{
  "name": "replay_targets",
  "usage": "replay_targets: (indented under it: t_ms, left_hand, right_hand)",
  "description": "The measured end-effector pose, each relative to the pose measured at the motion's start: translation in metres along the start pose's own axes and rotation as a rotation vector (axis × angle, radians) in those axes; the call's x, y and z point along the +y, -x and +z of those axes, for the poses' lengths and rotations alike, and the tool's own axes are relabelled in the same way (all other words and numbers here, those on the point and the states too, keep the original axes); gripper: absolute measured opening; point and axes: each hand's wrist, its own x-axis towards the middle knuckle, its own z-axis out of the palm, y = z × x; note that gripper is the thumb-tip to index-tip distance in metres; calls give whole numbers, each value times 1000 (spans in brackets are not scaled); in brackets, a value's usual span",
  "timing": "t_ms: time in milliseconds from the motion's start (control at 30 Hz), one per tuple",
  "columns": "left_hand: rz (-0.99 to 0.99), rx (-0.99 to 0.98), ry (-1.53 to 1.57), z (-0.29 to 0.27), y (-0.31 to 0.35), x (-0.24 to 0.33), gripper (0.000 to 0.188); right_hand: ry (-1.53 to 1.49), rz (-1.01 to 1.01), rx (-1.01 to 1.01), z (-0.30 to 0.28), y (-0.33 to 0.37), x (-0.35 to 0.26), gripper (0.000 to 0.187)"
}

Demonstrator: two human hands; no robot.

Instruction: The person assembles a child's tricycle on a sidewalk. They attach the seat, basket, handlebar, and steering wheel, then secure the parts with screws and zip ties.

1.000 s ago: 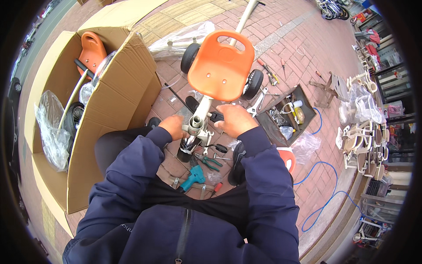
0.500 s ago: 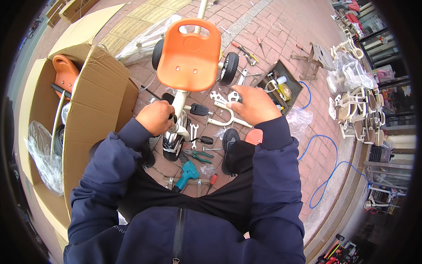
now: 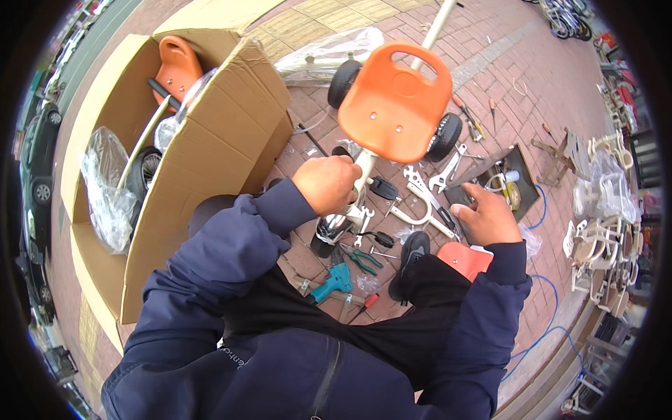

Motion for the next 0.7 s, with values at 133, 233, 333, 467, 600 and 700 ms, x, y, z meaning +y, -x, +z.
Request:
replay_targets:
  t_ms: [133, 233, 333, 467, 600, 700]
  left_hand:
    - [-28, 416, 213, -47, 53, 0, 29]
    - [-114, 676, 172, -86, 119, -38, 31]
    - [-389, 747, -41, -133, 213, -103, 34]
    - [-703, 721, 58, -157, 352, -125, 23]
    - [-308, 250, 749, -83, 428, -94, 20]
    - [-454, -13, 765, 60, 397, -69, 31]
  right_hand:
    - [44, -49, -97, 9, -17, -6, 51]
    - [42, -51, -126, 23, -31, -7, 54]
    - [114, -67, -193, 37, -42, -10, 55]
    - [111, -97, -246, 61, -48, -21, 56]
    - [241, -151, -291, 76, -46, -42, 56]
    - [200, -130, -310, 80, -41, -66, 56]
